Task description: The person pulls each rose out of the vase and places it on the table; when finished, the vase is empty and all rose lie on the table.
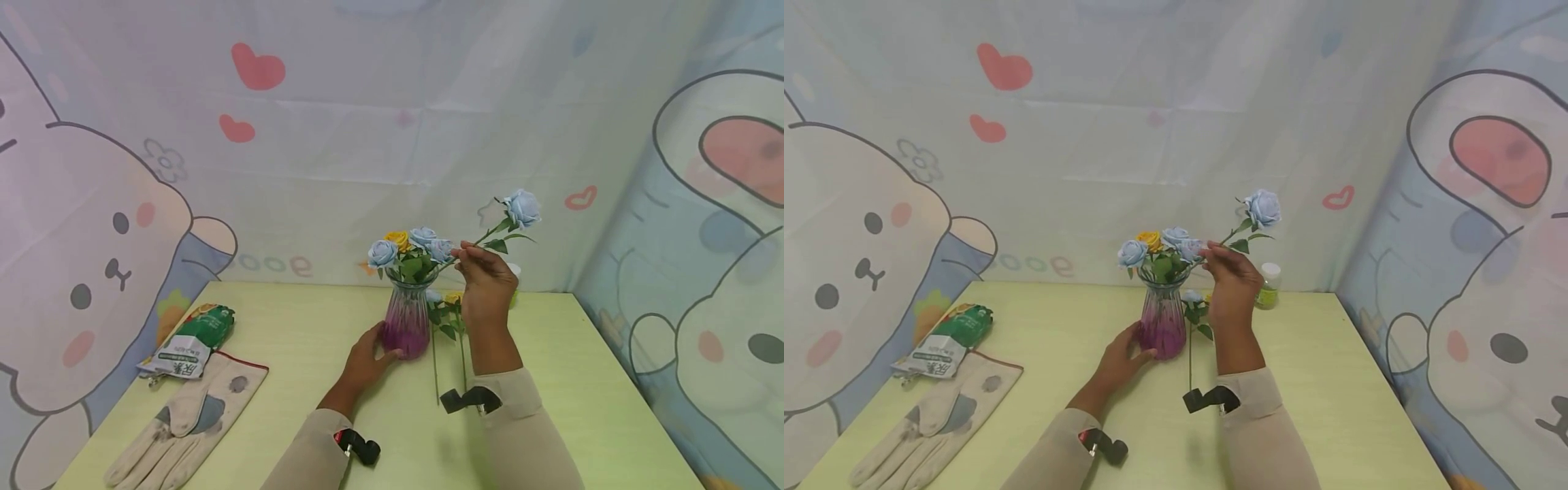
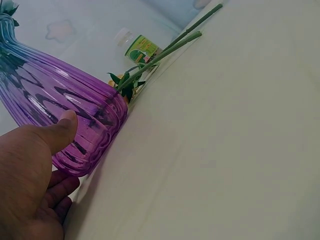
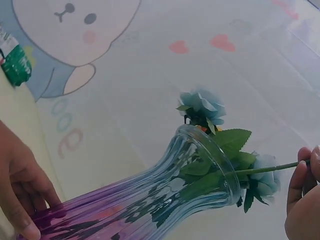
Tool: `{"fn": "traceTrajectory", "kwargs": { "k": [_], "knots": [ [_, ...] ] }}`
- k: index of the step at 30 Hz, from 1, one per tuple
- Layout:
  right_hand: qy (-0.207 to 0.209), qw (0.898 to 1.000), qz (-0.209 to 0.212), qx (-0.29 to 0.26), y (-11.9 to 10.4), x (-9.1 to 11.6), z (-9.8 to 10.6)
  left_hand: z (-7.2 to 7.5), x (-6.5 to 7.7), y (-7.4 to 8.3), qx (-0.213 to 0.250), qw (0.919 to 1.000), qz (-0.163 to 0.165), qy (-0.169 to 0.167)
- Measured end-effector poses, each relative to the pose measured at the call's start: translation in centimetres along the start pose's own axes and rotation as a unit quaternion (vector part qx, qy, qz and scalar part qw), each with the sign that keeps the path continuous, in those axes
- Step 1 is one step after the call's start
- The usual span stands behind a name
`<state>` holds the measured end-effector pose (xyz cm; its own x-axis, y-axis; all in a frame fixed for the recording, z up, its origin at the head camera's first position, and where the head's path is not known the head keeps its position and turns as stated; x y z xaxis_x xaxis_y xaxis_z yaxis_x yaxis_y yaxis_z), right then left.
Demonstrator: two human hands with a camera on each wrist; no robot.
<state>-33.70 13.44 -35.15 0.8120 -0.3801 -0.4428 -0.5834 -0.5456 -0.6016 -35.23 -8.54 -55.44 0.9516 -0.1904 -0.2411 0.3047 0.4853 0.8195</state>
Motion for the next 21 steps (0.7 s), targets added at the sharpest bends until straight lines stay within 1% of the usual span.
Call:
{"fn": "traceTrajectory", "kwargs": {
  "k": [5, 10, 15, 17, 21],
  "knots": [
    [0.056, 0.997, -0.042, -0.036, -0.2, -0.2, 1.0, 0.0, 0.0, -0.1, -0.004, 1.0, -0.004, 0.001],
    [0.109, 0.987, -0.086, -0.085, 0.2, -0.7, 2.3, 0.0, 0.0, 0.0, -0.008, 0.9999, -0.012, 0.002],
    [0.149, 0.971, -0.117, -0.149, 0.2, -1.1, 3.3, 0.0, 0.1, -0.1, -0.008, 0.9999, -0.008, 0.0],
    [0.158, 0.962, -0.128, -0.184, 0.1, -1.3, 3.6, -0.1, 0.1, -0.1, -0.006, 1.0, -0.007, 0.0],
    [0.164, 0.946, -0.148, -0.238, -0.2, -1.5, 4.6, -0.1, 0.1, -0.2, -0.003, 0.9999, -0.01, 0.003]
  ]
}}
Point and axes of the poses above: each hand's wrist, its own x-axis away from the middle knuckle, its own z-axis out of the back of the hand, y = z × x, the point moved 3 cm from there along -x, towards the middle knuckle, and after that the axes turned 1 degree about -z, right-handed, at the moved point
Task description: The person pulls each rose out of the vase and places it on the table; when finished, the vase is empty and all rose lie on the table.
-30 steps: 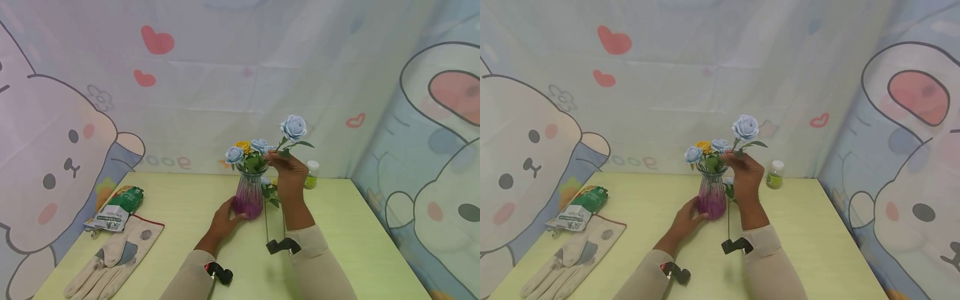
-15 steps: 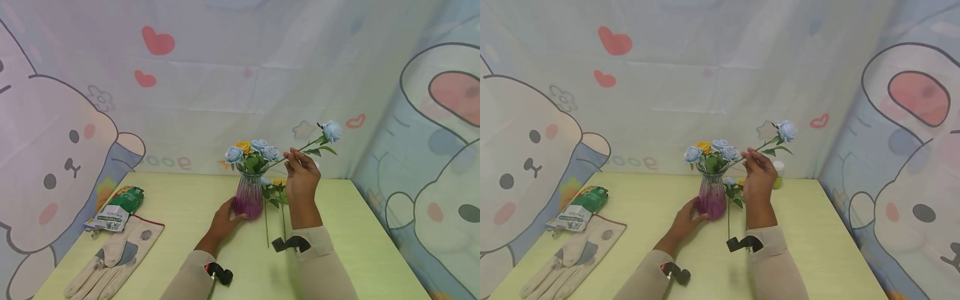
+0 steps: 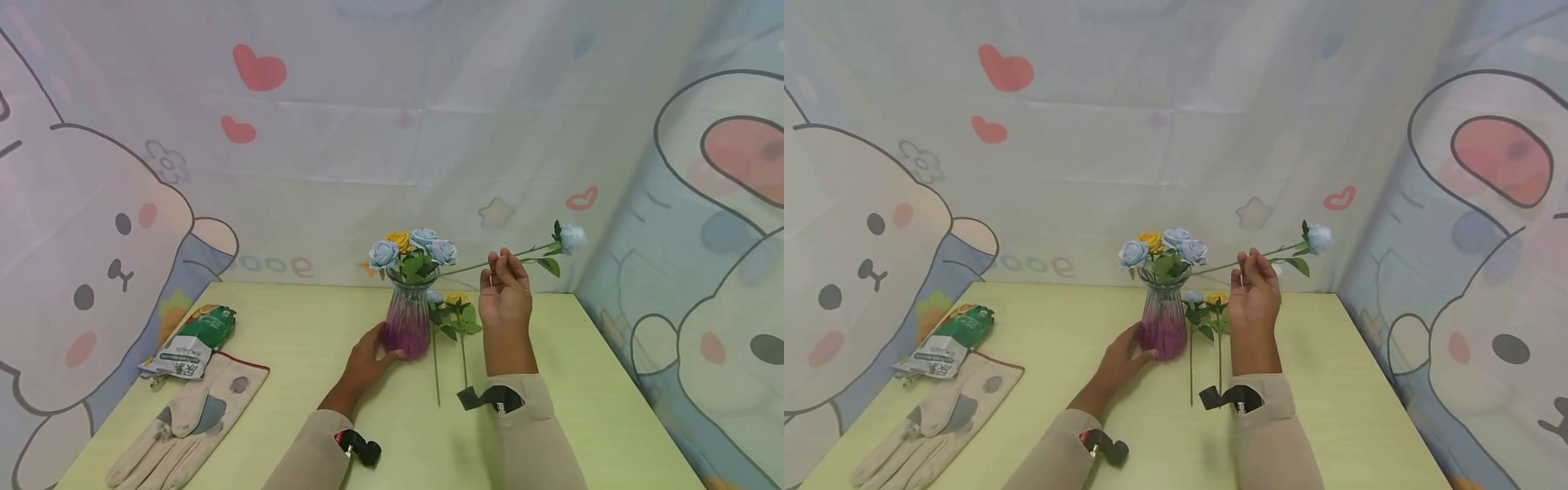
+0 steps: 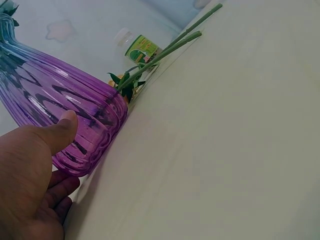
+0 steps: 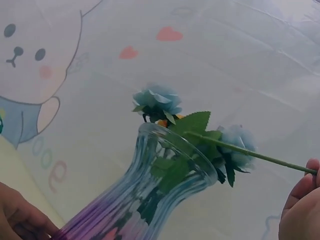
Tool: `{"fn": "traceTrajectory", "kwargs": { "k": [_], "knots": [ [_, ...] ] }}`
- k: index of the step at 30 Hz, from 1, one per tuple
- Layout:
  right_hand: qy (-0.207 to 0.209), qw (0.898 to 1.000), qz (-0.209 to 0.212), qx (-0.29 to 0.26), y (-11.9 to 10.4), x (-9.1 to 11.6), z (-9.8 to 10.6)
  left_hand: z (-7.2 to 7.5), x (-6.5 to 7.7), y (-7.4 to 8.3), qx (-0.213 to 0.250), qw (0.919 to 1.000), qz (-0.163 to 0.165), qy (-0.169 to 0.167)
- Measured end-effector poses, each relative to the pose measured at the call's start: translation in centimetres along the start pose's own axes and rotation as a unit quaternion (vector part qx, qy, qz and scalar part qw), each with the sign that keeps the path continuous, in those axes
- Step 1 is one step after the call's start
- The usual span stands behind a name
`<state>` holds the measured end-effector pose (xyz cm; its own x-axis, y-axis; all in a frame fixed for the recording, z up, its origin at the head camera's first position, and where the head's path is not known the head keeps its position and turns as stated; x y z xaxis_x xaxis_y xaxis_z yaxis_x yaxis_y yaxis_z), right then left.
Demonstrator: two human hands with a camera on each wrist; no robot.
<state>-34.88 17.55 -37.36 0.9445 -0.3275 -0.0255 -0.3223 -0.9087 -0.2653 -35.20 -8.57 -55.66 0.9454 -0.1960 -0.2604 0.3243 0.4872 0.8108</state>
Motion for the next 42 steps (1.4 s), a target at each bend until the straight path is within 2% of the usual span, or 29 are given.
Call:
{"fn": "traceTrajectory", "kwargs": {
  "k": [4, 8, 12, 16, 21, 24, 29, 35, 42],
  "knots": [
    [0.006, 0.999, -0.025, -0.038, -0.7, -0.4, 0.9, 0.0, -0.1, -0.1, -0.001, 1.0, -0.004, 0.002],
    [0.02, 0.998, -0.046, -0.044, -1.4, -0.8, 2.1, 0.0, -0.1, -0.1, 0.0, 1.0, -0.004, 0.003],
    [0.029, 0.998, -0.058, -0.009, -2.0, -1.1, 3.4, 0.1, -0.1, 0.1, 0.0, 1.0, -0.006, 0.006],
    [0.018, 0.996, -0.07, 0.049, -2.7, -1.0, 4.6, 0.1, 0.0, 0.1, -0.004, 0.9999, -0.013, 0.009],
    [-0.006, 0.985, -0.113, 0.134, -3.3, -0.9, 6.4, 0.1, 0.1, 0.1, -0.008, 0.9999, -0.013, 0.007],
    [-0.027, 0.965, -0.14, 0.22, -3.7, -0.8, 7.7, 0.1, 0.0, 0.0, -0.008, 0.9999, -0.01, 0.003],
    [-0.043, 0.923, -0.155, 0.35, -4.3, -0.9, 9.8, 0.1, -0.1, 0.0, -0.008, 0.9999, -0.014, 0.004],
    [-0.047, 0.862, -0.163, 0.478, -5.3, -1.2, 12.2, 0.0, -0.2, -0.1, -0.006, 0.9999, -0.015, 0.0],
    [-0.048, 0.796, -0.147, 0.585, -6.0, -1.9, 14.6, -0.1, -0.2, -0.3, -0.006, 1.0, -0.004, 0.0]
  ]
}}
Point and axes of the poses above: each hand's wrist, its own x-axis away from the middle knuckle, its own z-axis out of the back of the hand, y = z × x, the point moved 3 cm from there along -x, towards the middle knuckle, and after that the axes turned 1 degree about -z, right-handed, at the moved point
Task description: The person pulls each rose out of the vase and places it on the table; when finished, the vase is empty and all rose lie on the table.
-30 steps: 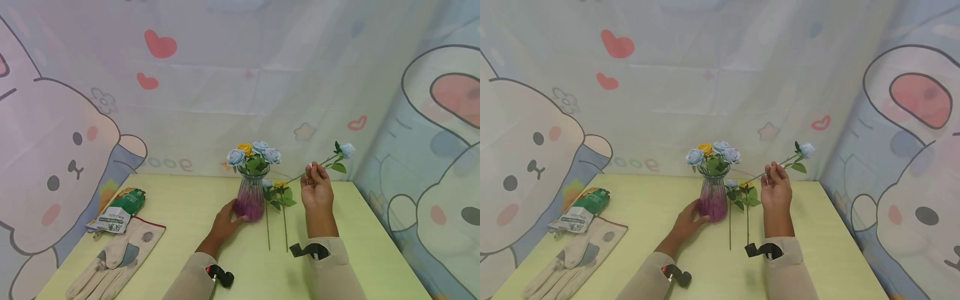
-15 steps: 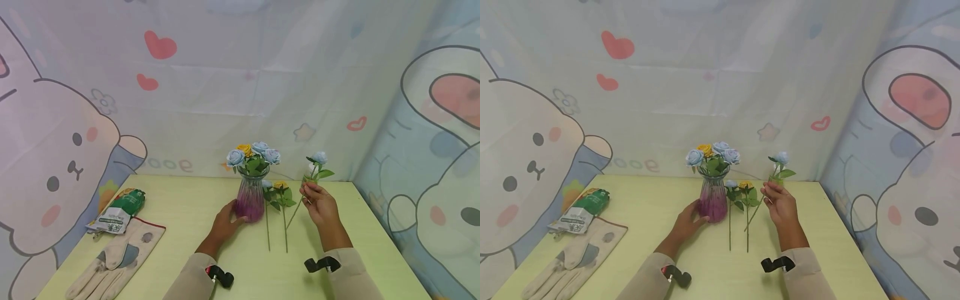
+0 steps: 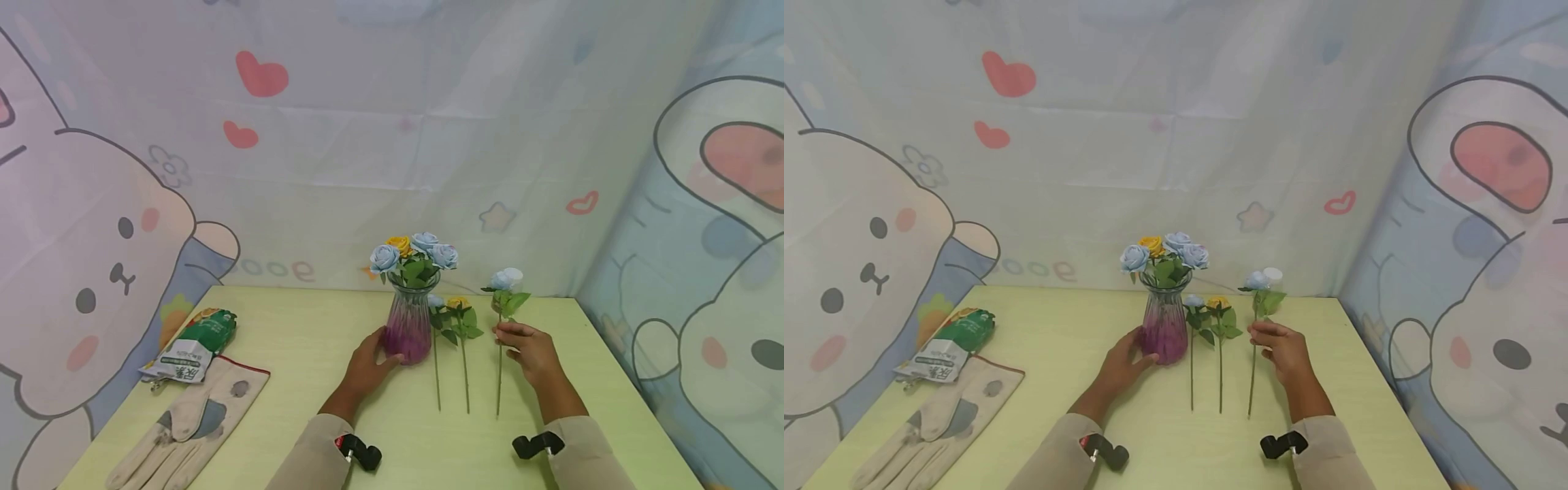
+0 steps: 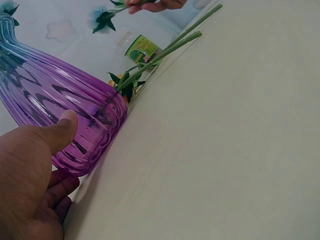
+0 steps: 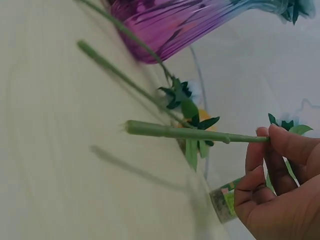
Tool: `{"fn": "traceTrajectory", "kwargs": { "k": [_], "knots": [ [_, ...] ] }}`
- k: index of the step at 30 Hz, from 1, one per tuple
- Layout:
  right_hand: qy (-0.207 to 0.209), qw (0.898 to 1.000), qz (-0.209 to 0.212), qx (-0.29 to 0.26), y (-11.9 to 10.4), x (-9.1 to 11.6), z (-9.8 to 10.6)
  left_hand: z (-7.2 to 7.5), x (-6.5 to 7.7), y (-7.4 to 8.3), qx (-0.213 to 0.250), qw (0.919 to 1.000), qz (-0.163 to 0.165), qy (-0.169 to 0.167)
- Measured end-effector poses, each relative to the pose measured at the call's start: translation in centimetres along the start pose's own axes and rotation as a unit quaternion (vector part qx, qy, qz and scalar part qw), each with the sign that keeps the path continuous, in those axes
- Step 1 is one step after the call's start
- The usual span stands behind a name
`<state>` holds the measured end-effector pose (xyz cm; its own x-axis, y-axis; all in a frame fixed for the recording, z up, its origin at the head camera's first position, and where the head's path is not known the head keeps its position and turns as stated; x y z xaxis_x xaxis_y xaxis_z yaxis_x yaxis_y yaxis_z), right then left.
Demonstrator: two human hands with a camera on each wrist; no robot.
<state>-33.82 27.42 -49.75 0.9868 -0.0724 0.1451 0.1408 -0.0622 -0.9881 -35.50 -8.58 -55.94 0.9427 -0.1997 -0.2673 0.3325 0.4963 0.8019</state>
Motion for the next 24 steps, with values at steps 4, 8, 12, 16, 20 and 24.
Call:
{"fn": "traceTrajectory", "kwargs": {
  "k": [4, 8, 12, 16, 20, 24],
  "knots": [
    [0.017, 0.998, 0.004, 0.052, 1.0, -0.3, 0.4, 0.0, 0.1, 0.1, 0.001, 1.0, 0.002, -0.003],
    [0.036, 0.995, 0.015, 0.095, 1.7, -0.4, 0.6, 0.1, 0.0, 0.3, -0.002, 1.0, -0.005, -0.003],
    [0.048, 0.991, 0.03, 0.121, 2.2, -0.6, 0.6, 0.3, -0.2, 0.5, -0.005, 0.9999, -0.011, 0.001],
    [0.063, 0.986, 0.05, 0.148, 2.6, -0.7, 0.6, 0.4, -0.2, 0.4, -0.011, 0.9999, -0.009, -0.001],
    [0.064, 0.977, 0.063, 0.192, 3.4, -0.8, 0.6, 0.3, 0.0, 0.4, -0.004, 1.0, -0.001, -0.004],
    [0.053, 0.971, 0.065, 0.224, 3.8, -0.8, 0.4, 0.3, 0.1, 0.4, -0.002, 1.0, -0.002, -0.004]
  ]
}}
Point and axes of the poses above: each hand's wrist, its own x-axis away from the middle knuckle, its own z-axis out of the back of the hand, y = z × x, the point moved 3 cm from there along -x, towards the middle knuckle, and after that the axes turned 1 degree about -z, right-handed, at the moved point
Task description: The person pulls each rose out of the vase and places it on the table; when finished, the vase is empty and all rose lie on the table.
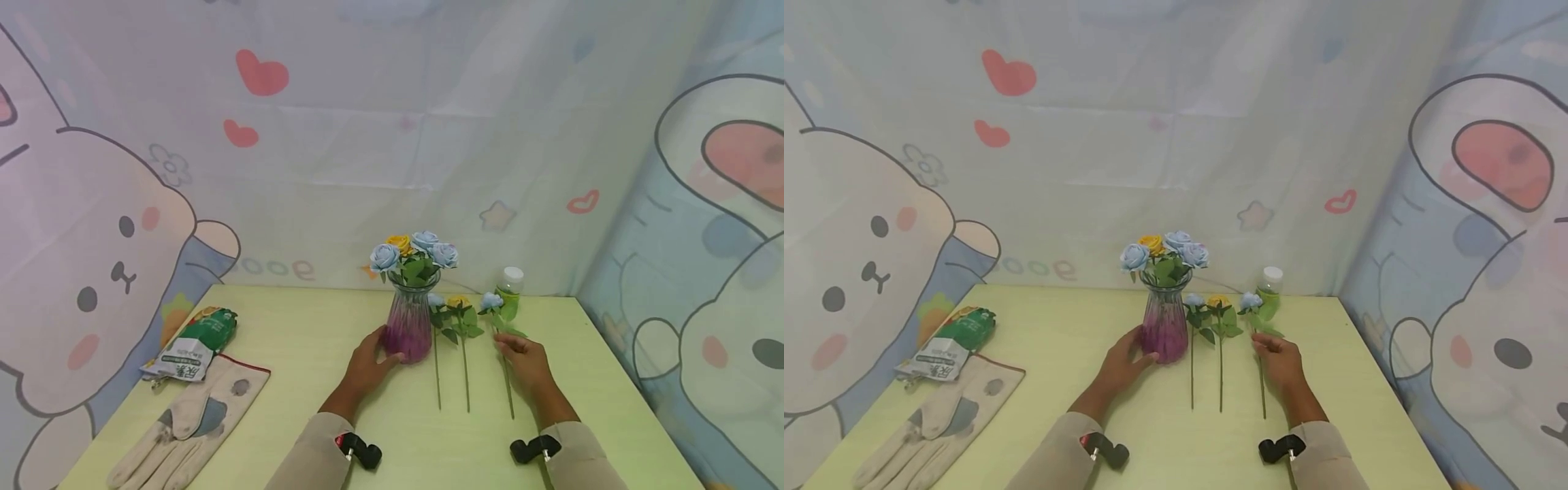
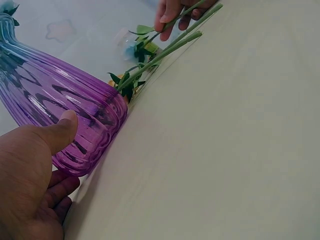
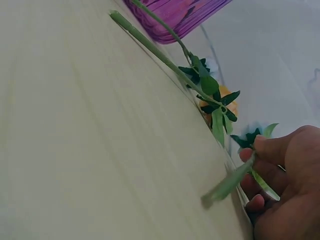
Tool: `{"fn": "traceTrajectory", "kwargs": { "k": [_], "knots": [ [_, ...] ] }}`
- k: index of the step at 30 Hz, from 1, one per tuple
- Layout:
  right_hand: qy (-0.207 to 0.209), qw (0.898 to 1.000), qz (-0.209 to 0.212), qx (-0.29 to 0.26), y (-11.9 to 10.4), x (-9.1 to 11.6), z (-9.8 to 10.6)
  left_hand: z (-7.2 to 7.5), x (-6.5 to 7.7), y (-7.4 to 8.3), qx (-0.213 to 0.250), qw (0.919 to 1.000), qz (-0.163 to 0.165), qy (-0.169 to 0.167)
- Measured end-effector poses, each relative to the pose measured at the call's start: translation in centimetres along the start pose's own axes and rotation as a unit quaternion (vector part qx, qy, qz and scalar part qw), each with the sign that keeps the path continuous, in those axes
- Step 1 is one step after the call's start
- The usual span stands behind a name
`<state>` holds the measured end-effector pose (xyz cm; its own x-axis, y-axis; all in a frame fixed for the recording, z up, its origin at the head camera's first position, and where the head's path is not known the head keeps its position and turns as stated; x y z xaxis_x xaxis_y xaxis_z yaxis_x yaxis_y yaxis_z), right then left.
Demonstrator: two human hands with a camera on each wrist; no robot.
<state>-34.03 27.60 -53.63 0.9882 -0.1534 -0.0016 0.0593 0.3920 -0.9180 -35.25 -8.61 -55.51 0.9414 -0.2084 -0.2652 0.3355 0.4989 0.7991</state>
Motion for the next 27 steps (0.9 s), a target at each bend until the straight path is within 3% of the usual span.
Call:
{"fn": "traceTrajectory", "kwargs": {
  "k": [10, 21, 27],
  "knots": [
    [-0.031, 0.997, 0.026, 0.071, 0.41, 0.2, -0.32, -0.06, -0.06, -0.17, -0.001, 1.0, 0.0, 0.0],
    [0.02, 0.995, 0.042, 0.093, 0.33, 0.12, -0.22, -0.13, 0.12, -0.22, 0.006, 1.0, 0.003, 0.001],
    [0.021, 0.992, 0.051, 0.11, 0.13, 0.07, -0.27, -0.15, 0.03, -0.22, 0.005, 1.0, 0.003, 0.001]
  ]
}}
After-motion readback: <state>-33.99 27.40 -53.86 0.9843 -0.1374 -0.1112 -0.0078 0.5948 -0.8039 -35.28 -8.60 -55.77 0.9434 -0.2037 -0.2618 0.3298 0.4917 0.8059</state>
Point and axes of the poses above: each hand's wrist, its own x-axis away from the middle knuckle, its own z-axis out of the back of the hand, y = z × x, the point moved 3 cm from there along -x, towards the middle knuckle, and after that the axes turned 1 degree about -z, right-handed, at the moved point
